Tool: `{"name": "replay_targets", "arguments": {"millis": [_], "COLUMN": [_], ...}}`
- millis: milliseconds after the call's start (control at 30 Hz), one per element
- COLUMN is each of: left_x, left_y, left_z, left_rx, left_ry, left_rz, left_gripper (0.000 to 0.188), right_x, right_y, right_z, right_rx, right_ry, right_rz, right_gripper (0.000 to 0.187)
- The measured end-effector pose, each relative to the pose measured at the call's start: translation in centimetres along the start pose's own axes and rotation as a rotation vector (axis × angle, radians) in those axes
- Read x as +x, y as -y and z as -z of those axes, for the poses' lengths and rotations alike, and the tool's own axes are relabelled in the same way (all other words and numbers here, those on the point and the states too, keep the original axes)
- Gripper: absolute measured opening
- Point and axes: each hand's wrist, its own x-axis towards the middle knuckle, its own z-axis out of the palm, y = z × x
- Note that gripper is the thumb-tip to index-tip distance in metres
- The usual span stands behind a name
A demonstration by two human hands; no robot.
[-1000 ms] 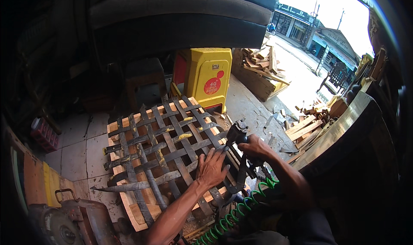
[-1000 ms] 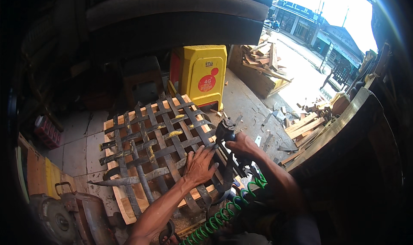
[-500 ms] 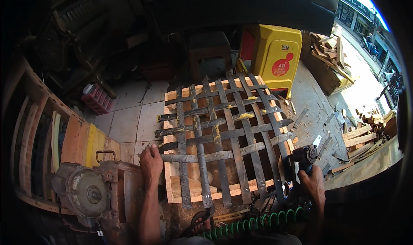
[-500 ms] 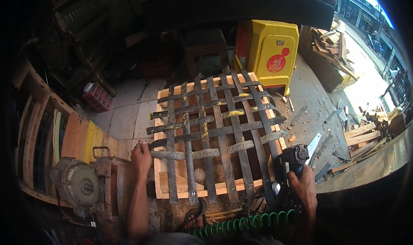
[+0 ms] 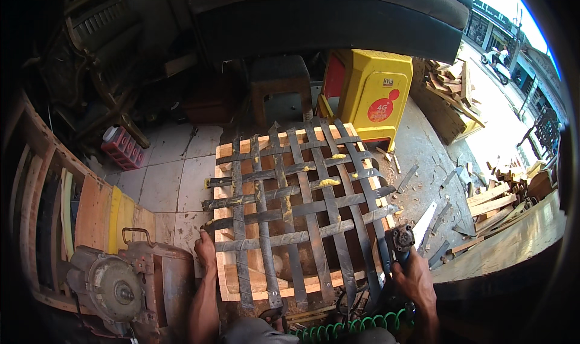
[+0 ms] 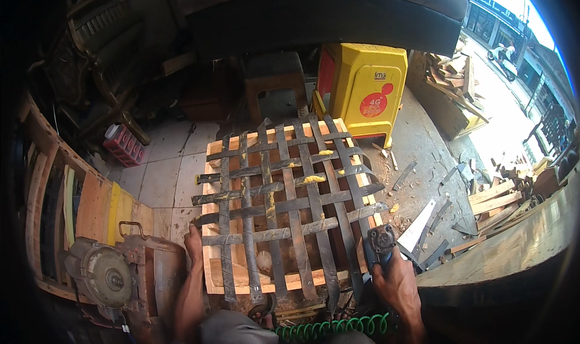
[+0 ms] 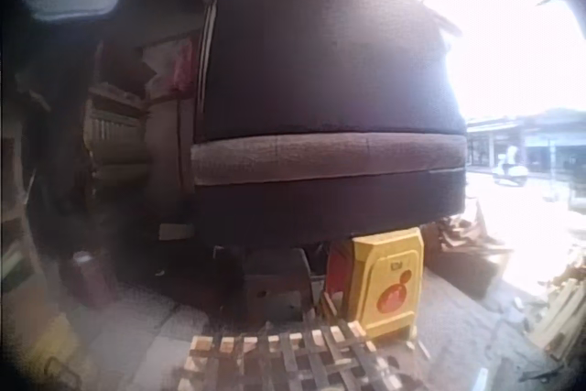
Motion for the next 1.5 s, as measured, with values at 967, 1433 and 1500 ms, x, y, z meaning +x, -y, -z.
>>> {"name": "replay_targets", "arguments": {"millis": [967, 1433, 1500], "left_x": [-1.0, -0.4, -0.8], "left_y": [0.8, 3.2, 3.0], "left_z": [-2.9, -6.0, -5.0], "left_rx": [-0.295, -0.389, -0.247], "left_ry": [0.085, -0.066, -0.112], "left_rz": [0.027, -0.177, -0.207], "left_gripper": [0.063, 0.046, 0.044], "right_x": [5.1, 7.2, 7.6], "right_y": [18.6, 25.4, 27.5], "right_z": [-9.3, -12.2, -14.5], "right_rx": [-0.242, -0.384, -0.397], "right_ry": [0.780, 0.943, 1.056], "right_rz": [-0.025, 0.421, 0.423], "right_gripper": [0.032, 0.029, 0.032]}}
